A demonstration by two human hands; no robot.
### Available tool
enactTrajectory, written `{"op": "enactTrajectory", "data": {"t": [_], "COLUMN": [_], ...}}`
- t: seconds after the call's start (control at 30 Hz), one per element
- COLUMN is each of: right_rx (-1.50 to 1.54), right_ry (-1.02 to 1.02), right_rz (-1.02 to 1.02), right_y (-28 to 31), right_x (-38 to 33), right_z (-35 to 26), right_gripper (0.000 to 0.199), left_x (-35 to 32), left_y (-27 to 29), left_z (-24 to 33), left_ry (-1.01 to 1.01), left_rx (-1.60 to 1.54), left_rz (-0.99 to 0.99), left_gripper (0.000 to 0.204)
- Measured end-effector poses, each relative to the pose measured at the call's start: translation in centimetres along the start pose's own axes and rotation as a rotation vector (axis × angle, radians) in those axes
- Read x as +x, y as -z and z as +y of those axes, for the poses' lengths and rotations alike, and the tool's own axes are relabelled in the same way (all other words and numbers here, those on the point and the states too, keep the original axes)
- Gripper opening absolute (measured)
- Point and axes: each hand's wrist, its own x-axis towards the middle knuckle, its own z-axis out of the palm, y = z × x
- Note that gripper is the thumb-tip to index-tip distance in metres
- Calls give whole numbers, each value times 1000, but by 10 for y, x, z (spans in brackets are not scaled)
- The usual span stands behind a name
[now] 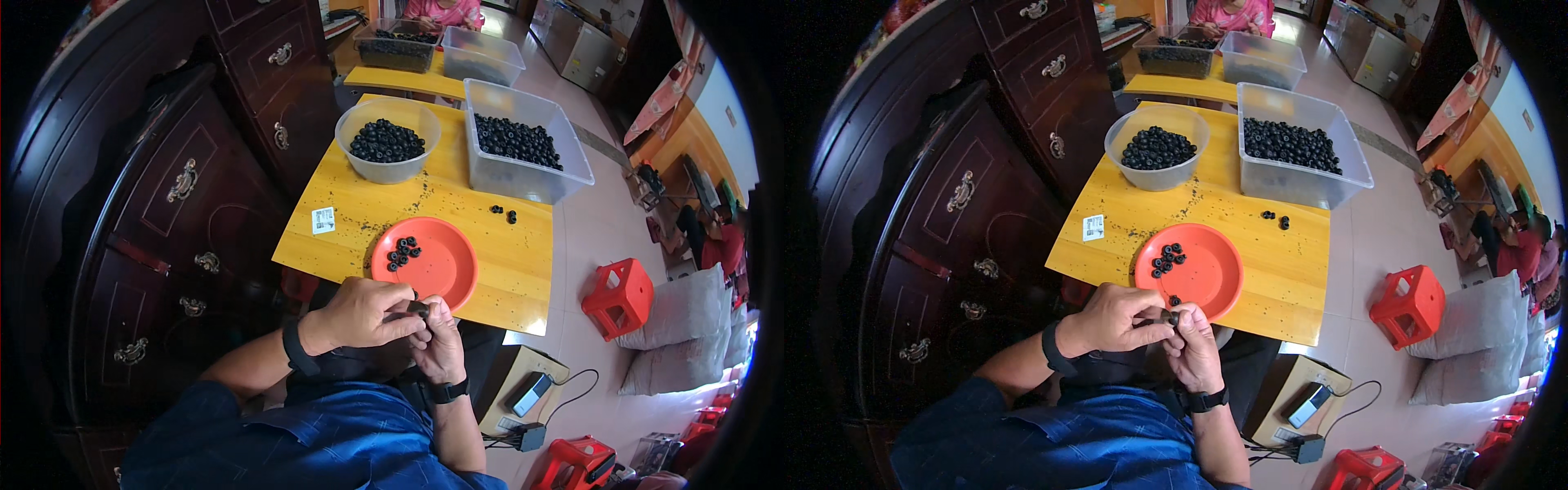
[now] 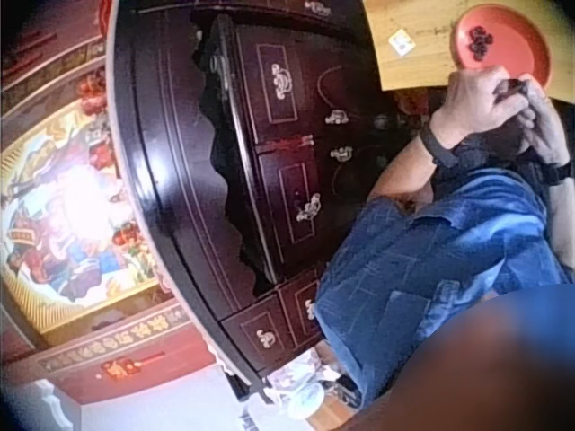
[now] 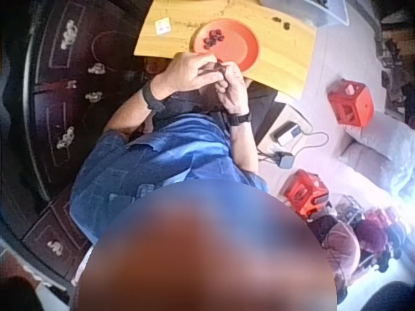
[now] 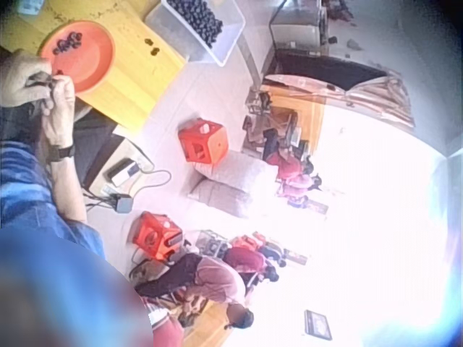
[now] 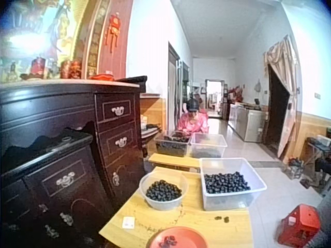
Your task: Sorting and cleaning small black berries/fruit with a knife and placing them into containers.
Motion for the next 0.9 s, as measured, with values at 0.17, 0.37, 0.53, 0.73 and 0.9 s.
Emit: {"op": "enactTrajectory", "data": {"t": [0.17,0.37,0.53,0.73,0.9], "right_rx": [37,128,225,289,226], "right_ry": [-31,-154,-147,-89,-116], "right_rz": [-26,126,118,136,52], "right_y": [1,14,11,-7,-7], "right_x": [2,1,-1,0,-1], "right_z": [4,14,6,-4,-1], "right_gripper": [10,22,25,33,44], "left_x": [5,22,84,42,2], "left_y": [8,19,62,31,-8], "left_z": [11,-19,-45,-26,3], "left_ry": [116,110,136,170,165], "left_rx": [-115,102,300,68,103], "left_rz": [-60,-247,178,-55,-252], "left_gripper": [19,18,25,33,27]}}
